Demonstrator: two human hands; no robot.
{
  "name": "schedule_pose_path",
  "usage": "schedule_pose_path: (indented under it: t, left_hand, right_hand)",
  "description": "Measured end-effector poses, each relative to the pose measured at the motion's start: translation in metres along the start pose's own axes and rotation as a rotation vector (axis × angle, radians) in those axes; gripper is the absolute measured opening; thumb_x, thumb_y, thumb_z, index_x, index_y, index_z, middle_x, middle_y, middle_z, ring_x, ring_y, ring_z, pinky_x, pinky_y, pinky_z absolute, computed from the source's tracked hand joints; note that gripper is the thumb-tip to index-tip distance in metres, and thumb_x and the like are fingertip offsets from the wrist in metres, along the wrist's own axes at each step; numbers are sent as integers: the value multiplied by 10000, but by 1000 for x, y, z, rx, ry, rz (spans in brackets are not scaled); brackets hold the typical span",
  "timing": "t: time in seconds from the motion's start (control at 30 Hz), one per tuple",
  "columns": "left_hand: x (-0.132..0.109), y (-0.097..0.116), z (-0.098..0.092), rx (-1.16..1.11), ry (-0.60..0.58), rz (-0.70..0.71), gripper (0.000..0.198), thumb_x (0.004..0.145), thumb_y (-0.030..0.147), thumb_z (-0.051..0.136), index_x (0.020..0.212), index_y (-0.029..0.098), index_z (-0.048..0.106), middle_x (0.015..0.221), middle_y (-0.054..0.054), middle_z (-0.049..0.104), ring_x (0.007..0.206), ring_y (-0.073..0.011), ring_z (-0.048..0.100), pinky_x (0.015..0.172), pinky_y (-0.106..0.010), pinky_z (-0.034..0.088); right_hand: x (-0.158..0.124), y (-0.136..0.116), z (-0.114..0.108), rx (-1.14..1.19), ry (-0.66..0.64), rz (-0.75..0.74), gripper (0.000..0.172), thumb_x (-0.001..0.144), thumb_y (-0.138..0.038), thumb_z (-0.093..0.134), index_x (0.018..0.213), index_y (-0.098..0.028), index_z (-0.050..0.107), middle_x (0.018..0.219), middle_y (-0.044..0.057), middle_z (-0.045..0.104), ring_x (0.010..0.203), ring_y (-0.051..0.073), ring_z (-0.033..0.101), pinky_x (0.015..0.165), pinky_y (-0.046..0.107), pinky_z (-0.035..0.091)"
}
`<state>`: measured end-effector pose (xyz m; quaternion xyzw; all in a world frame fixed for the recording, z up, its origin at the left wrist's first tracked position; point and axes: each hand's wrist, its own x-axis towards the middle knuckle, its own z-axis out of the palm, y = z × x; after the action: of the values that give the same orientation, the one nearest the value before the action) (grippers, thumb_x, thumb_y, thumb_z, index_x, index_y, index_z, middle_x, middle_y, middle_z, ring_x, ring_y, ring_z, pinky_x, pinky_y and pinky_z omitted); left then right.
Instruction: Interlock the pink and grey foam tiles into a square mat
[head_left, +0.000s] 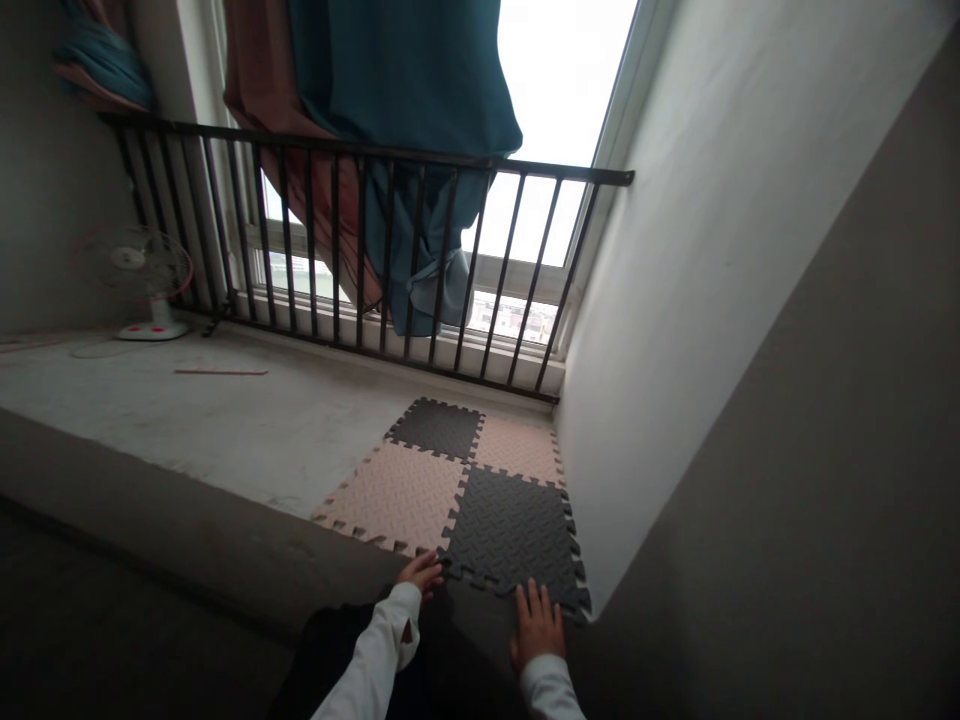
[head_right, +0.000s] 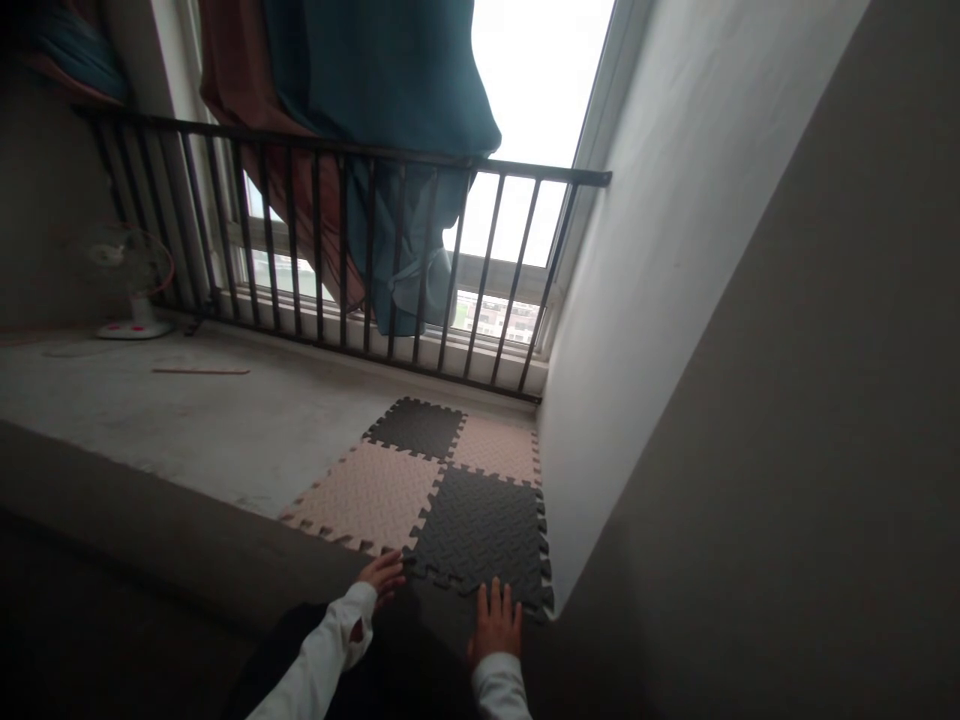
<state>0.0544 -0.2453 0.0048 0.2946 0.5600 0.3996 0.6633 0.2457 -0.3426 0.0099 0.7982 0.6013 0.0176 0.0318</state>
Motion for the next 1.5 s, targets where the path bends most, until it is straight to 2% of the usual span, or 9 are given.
schedule_pose_path:
  t: [0.2, 0.6, 0.73, 0.83, 0.93, 1.03, 1.13, 1.27, 1.5]
  left_hand:
    - [-2, 1, 2, 5, -37, 7, 355, 632, 222, 561, 983, 192, 516, 1117, -70, 532, 619, -93, 593, 470, -171, 361]
    - [-1, 2, 4, -4, 11, 22, 332, 648, 169, 550, 980, 165, 540, 977, -71, 597, 583, -88, 591, 433, -157, 360]
    - [1, -1, 3, 52, 35, 108, 301, 610, 227, 605, 905, 174, 579, 828, -48, 632, 614, -118, 603, 462, -175, 406]
    - [3, -5, 5, 124, 86, 290, 271, 583, 250, 612, 835, 153, 591, 792, -47, 632, 665, -145, 604, 505, -210, 457]
    - [5, -5, 4, 297, 152, 575, 213, 592, 185, 562, 798, 140, 592, 830, -57, 614, 782, -159, 583, 624, -236, 490]
    - [3, 3, 1, 676, 180, 758, 242, 655, 108, 473, 855, 168, 595, 887, -53, 589, 837, -134, 553, 772, -248, 453]
    - [-3, 19, 1, 1106, 175, 706, 331, 725, 102, 410, 993, 230, 556, 937, -49, 573, 862, -129, 545, 801, -261, 429]
    - [-13, 39, 8, 1578, 113, 525, 346, 784, 127, 315, 1026, 209, 549, 972, -113, 572, 867, -215, 561, 717, -350, 444]
    - [-25, 80, 19, 1644, 90, 587, 351, 766, 91, 278, 918, 87, 594, 950, -167, 592, 898, -274, 544, 719, -382, 427]
  right_hand:
    - [1, -1, 6, -10, 35, 8, 630, 614, -264, 540, 1222, -248, 378, 1326, 60, 313, 1216, 249, 251, 976, 448, 207]
    - [-1, 0, 9, -11, 114, 2, 613, 592, -235, 558, 1189, -258, 424, 1297, 51, 363, 1196, 246, 296, 965, 441, 233]
    - [0, 1, 16, -22, 164, -16, 618, 579, -216, 562, 1182, -251, 433, 1288, 64, 377, 1187, 253, 310, 954, 449, 246]
    - [2, 3, 19, -22, 213, -23, 584, 583, -179, 548, 1154, -265, 461, 1267, 53, 413, 1166, 251, 344, 937, 440, 274]
    - [7, 8, 19, -27, 306, -36, 463, 634, -135, 498, 1071, -284, 528, 1182, 32, 509, 1091, 220, 435, 892, 389, 333]
    - [15, 12, 17, -28, 425, -64, 339, 698, -103, 441, 938, -288, 593, 1034, 6, 605, 965, 174, 520, 801, 312, 387]
    - [20, 14, 15, -46, 516, -92, 299, 712, -79, 434, 852, -280, 607, 913, -2, 639, 860, 157, 549, 699, 279, 396]
    - [22, 12, 11, -96, 566, -139, 260, 715, -77, 441, 836, -254, 587, 819, 29, 619, 770, 141, 535, 626, 261, 366]
    - [24, 5, 2, -116, 509, -152, 182, 737, -111, 422, 756, -217, 570, 672, 35, 563, 648, 124, 501, 563, 236, 331]
